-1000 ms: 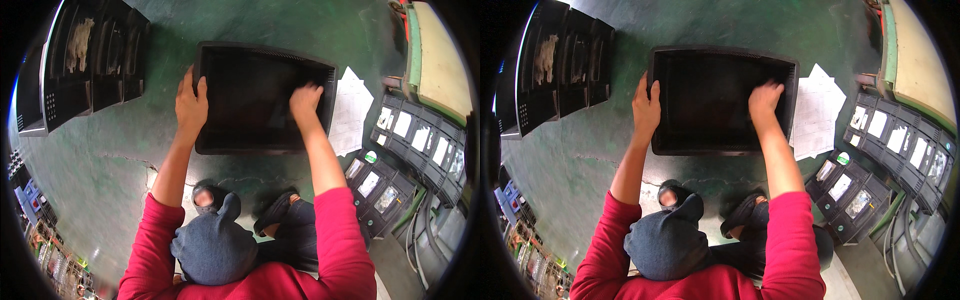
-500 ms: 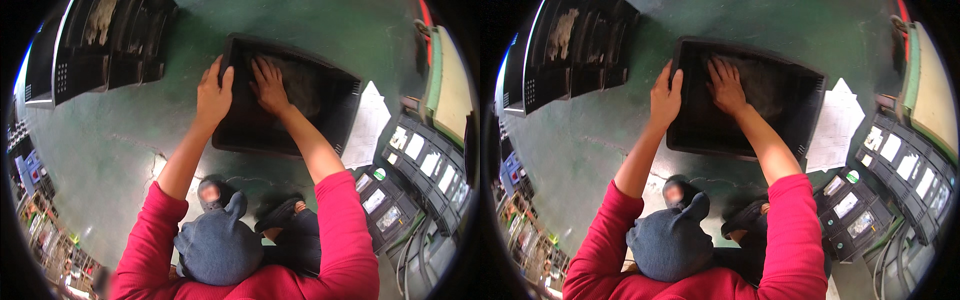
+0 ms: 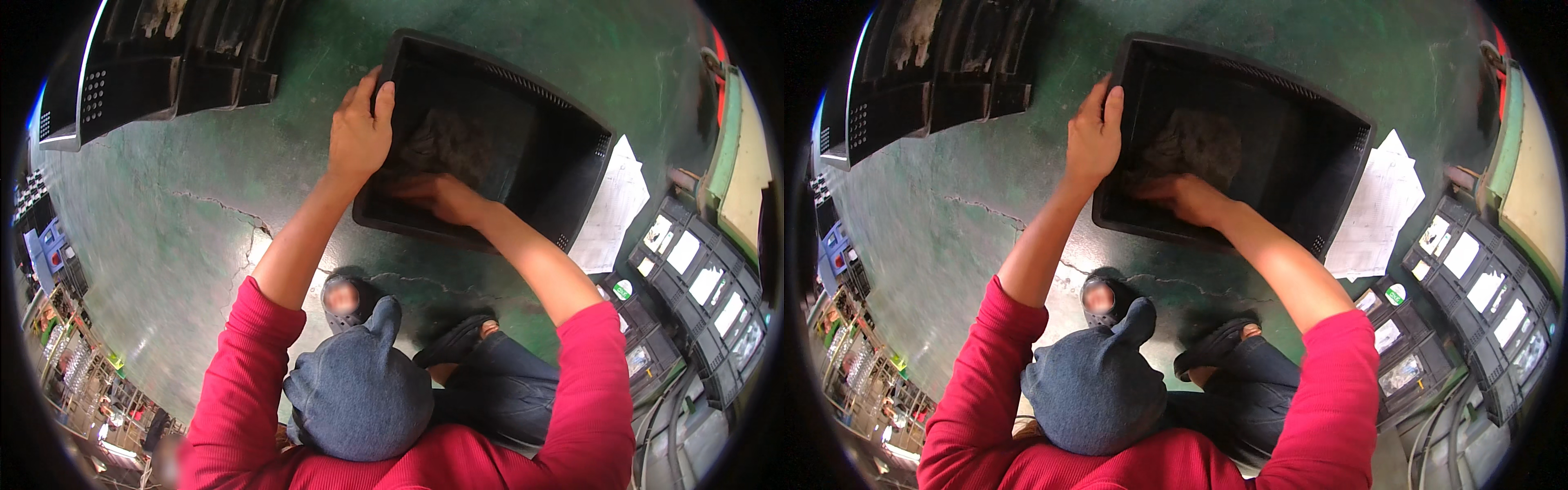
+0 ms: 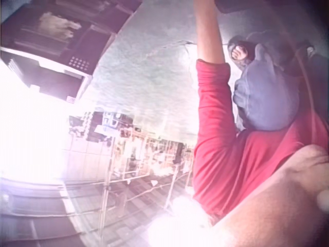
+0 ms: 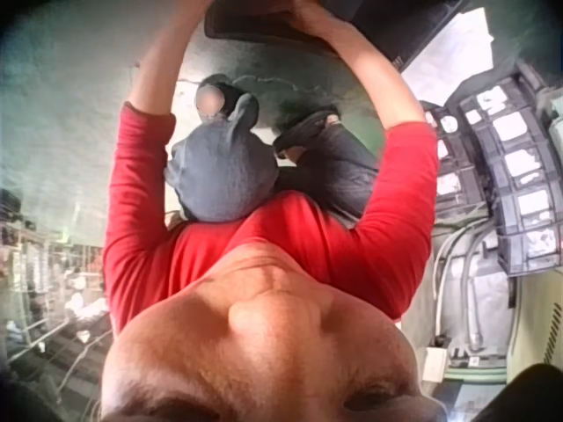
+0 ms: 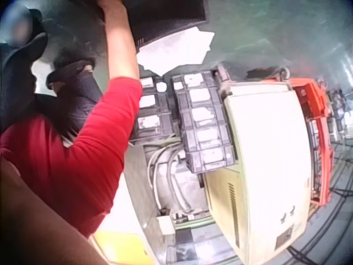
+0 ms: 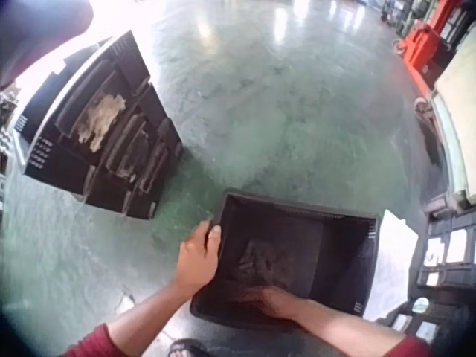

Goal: The person sits on the floor and wipes the inside of black plastic crates with a cloth. They place a sheet of paper inside each cleaned crate and stack them on a nearby rack.

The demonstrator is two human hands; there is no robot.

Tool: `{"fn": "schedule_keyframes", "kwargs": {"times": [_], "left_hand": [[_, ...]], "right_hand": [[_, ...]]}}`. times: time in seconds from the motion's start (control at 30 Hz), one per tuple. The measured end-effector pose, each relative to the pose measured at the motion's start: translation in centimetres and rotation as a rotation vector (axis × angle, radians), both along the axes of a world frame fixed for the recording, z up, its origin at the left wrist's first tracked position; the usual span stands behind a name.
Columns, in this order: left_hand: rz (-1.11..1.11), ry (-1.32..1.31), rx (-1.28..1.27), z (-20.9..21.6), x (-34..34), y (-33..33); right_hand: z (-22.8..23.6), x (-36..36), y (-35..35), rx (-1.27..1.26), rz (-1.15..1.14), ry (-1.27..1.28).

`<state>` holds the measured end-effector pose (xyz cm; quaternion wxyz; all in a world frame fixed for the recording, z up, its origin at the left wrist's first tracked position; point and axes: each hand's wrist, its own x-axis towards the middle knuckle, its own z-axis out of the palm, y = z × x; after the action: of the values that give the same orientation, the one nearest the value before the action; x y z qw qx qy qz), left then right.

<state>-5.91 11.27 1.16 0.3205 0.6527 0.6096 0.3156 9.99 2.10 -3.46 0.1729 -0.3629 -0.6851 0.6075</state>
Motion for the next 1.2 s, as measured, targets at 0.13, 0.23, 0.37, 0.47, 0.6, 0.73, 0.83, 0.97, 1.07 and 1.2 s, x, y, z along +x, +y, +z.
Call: {"fn": "schedule_keyframes", "kwargs": {"times": [0.13,0.23,0.37,0.47,0.6,0.73,0.83,0.97,1.07,1.2], "left_hand": [[0.005,0.010,-0.022,0.0,-0.1,0.0],[0.020,0.003,-0.047,0.6,0.0,-0.2],[0.037,0.004,-0.059,0.6,0.5,-0.3],[0.011,-0.016,-0.010,0.1,0.9,-0.2],[0.037,0.001,-0.003,0.0,0.3,-0.2],[0.048,0.016,-0.039,0.5,0.1,-0.4],[0.033,-0.032,-0.027,0.1,0.6,-0.5],[0.021,-0.047,-0.086,0.6,1.4,-0.5],[0.016,-0.045,-0.063,0.6,1.2,-0.1],[0.050,-0.024,-0.032,0.2,0.3,-0.7]], "right_hand": [[0.4,10.1,-3.5,-0.216,-0.065,-0.256],[2.7,13.4,-3.9,-0.181,-0.055,-0.476],[0.2,6.7,-3.6,0.026,-0.174,-0.263],[-1.6,-0.8,1.8,0.128,-0.034,-0.032],[-3.3,2.1,2.8,0.288,-0.229,-0.078],[-1.9,13.5,0.9,0.252,-0.758,-0.590],[-1.9,11.4,1.2,0.318,-1.031,-0.836],[-7.0,2.0,5.4,0.628,-0.809,-0.845],[-3.8,-4.0,9.5,0.448,-0.815,-0.602],[-4.0,2.7,8.5,0.917,-0.426,-0.774]]}}
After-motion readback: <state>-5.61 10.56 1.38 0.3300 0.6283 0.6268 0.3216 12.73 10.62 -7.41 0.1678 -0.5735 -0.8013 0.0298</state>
